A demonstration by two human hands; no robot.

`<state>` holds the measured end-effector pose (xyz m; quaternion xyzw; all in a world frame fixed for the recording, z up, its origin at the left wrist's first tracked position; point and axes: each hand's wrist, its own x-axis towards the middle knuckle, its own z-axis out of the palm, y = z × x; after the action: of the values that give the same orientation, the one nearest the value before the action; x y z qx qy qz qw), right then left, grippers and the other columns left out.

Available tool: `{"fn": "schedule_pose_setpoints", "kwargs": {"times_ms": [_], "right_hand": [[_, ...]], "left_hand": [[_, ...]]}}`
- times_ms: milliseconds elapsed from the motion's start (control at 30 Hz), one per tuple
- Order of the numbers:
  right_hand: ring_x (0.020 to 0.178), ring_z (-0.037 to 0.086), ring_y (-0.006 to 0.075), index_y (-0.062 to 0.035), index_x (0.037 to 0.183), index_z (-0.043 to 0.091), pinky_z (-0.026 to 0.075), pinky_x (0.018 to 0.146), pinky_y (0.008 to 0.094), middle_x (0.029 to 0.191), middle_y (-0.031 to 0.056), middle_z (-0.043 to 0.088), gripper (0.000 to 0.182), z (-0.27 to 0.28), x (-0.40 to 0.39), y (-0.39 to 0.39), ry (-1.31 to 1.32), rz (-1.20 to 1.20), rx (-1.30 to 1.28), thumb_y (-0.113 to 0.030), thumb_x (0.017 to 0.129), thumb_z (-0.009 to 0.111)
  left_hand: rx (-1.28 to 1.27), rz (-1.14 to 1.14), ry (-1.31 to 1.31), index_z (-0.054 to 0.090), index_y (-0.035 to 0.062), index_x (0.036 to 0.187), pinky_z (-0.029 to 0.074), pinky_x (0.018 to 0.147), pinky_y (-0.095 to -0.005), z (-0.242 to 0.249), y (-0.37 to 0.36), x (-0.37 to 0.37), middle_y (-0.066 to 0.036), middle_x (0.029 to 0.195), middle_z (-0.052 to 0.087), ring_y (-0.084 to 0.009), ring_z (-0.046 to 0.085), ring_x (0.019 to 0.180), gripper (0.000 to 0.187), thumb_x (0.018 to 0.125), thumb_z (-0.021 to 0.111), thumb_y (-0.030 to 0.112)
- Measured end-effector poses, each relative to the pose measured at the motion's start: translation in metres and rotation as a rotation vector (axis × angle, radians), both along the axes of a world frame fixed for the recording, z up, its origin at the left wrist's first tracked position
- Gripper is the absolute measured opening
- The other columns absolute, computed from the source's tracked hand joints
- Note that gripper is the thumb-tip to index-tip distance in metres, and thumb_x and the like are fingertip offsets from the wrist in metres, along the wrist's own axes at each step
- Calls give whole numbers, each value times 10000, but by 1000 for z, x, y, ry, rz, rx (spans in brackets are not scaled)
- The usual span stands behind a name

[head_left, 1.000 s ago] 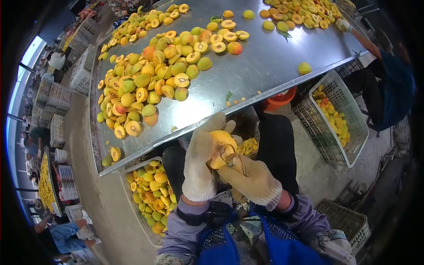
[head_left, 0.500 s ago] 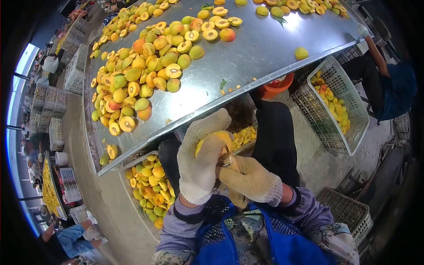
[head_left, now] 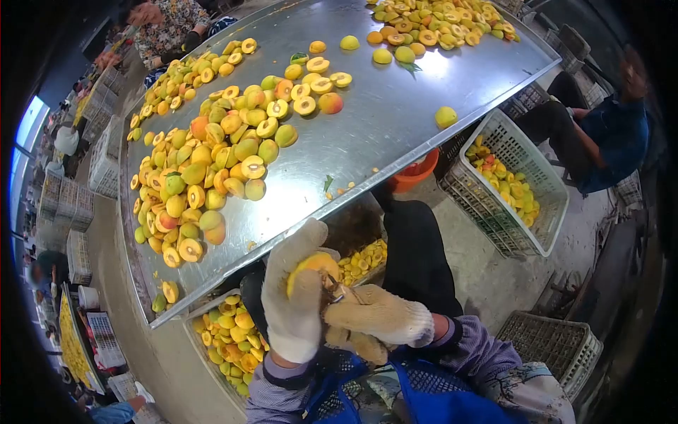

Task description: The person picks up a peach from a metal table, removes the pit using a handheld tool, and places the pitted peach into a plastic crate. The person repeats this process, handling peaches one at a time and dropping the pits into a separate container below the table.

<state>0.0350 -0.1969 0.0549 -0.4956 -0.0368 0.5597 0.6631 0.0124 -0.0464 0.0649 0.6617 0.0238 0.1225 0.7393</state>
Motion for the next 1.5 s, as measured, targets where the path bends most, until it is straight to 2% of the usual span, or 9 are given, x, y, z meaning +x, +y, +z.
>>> {"fn": "schedule_pose_setpoints", "kwargs": {"times_ms": [200,267,367,500,567,933,1233,1333,1500], "right_hand": [[428,559,130,-12,890,561,450,418,264,553,63,550,359,-4,-1,8,-252,-140,-76,-364,950,527],[504,579,102,-31,904,568,468,486,248,636,43,571,287,-6,0,8,-549,-250,-96,-315,943,548],[542,568,89,-43,929,576,473,534,253,663,34,571,284,20,11,6,-165,-52,-277,-326,945,560],[566,608,107,-63,1030,601,468,531,247,657,30,602,300,3,5,11,-379,-103,-214,-349,940,582],[565,608,109,-62,1039,594,471,537,250,658,28,604,309,2,5,7,-390,-110,-217,-354,939,583],[660,619,81,-26,1017,580,479,585,241,741,31,612,285,6,10,-6,-470,-368,-175,-303,946,573],[677,684,206,-38,1026,596,521,642,314,709,90,658,384,4,-6,7,-491,-23,-389,-404,915,605],[648,650,86,-49,1068,617,499,576,248,736,32,670,294,-5,-11,10,-536,-81,-334,-274,889,677],[646,660,99,-45,1079,606,507,570,258,744,33,673,278,-2,-13,12,-573,-89,-363,-250,900,666]], "left_hand": [[-241,-111,215,274,-21,1479,469,991,-365,7,2,7,-205,1363,467,-285,552,1191,814,894,636,414],[-277,-159,167,265,-20,1483,465,999,-368,-8,13,7,-211,1374,458,-290,549,1194,802,899,628,393],[-241,-213,162,264,-21,1483,449,1024,-381,-16,19,7,-222,1377,455,-301,544,1196,765,915,600,366],[-514,-146,208,277,-35,1472,450,1018,-355,-8,12,7,-222,1363,468,-287,550,1186,729,914,582,321],[-218,-229,244,275,-31,1476,388,1075,-370,-2,14,7,-199,1432,419,-263,486,1270,754,931,610,367],[-314,-291,398,438,-6,1289,475,968,-347,-24,24,-13,-171,1382,500,-215,573,1146,508,814,615,15],[-752,-28,188,400,0,1373,485,980,-417,-34,14,-10,-188,1387,481,-306,543,1206,622,900,646,321],[-722,-9,174,402,0,1375,482,992,-416,-33,9,-12,-181,1401,460,-315,534,1219,648,913,630,392],[-576,0,131,400,-18,1377,486,989,-403,-30,1,-15,-169,1412,450,-305,541,1211,666,926,603,428]]}}
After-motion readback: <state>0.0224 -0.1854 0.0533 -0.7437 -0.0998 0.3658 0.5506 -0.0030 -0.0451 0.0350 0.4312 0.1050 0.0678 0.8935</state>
